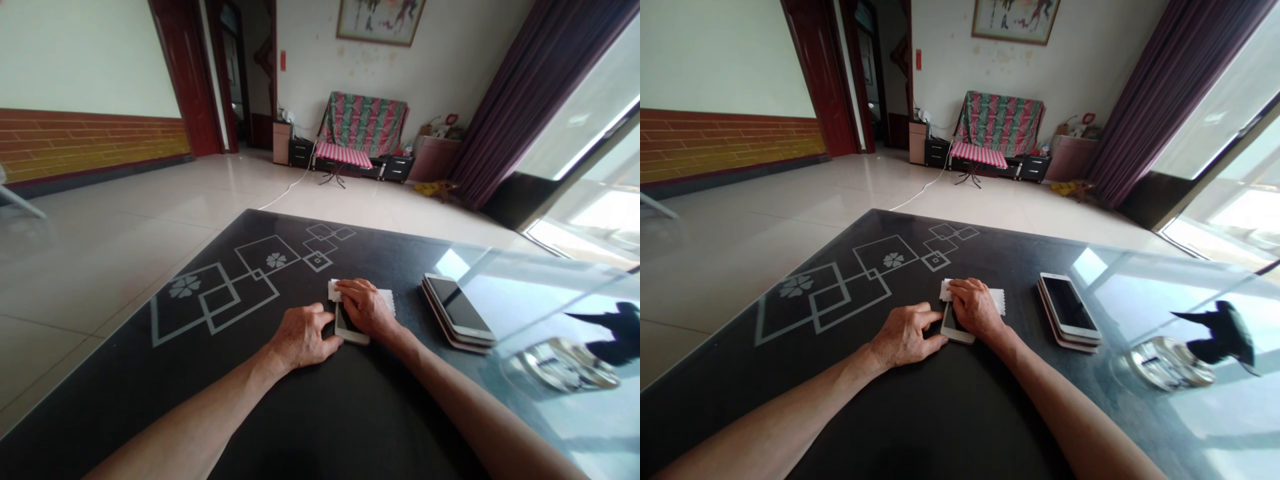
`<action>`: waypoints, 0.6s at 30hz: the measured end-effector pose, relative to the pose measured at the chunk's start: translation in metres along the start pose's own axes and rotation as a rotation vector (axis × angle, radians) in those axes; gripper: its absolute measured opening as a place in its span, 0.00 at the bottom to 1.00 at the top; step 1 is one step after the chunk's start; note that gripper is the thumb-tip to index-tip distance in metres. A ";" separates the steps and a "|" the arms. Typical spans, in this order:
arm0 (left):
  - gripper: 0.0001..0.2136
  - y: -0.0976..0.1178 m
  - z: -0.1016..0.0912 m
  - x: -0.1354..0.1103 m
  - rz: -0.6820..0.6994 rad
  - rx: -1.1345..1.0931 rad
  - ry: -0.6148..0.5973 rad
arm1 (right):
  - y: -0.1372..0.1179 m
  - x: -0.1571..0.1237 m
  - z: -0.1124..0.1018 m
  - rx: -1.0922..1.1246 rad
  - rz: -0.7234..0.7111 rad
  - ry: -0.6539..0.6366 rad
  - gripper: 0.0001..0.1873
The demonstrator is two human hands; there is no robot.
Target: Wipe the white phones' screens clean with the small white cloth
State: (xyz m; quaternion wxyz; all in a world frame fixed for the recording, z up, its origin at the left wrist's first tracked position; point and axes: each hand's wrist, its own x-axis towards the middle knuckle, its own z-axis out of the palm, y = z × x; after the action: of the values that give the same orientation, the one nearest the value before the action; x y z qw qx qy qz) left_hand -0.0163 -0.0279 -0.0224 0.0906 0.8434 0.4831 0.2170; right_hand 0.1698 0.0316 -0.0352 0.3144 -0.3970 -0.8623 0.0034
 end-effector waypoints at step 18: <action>0.10 -0.002 0.001 -0.002 0.025 -0.035 0.011 | -0.013 -0.007 -0.004 0.018 0.037 0.041 0.12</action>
State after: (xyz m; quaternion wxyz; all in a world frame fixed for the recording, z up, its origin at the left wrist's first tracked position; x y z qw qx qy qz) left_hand -0.0181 -0.0283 -0.0250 0.1000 0.8463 0.4694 0.2311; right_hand 0.1660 0.0169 -0.0327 0.3356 -0.4100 -0.8481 0.0088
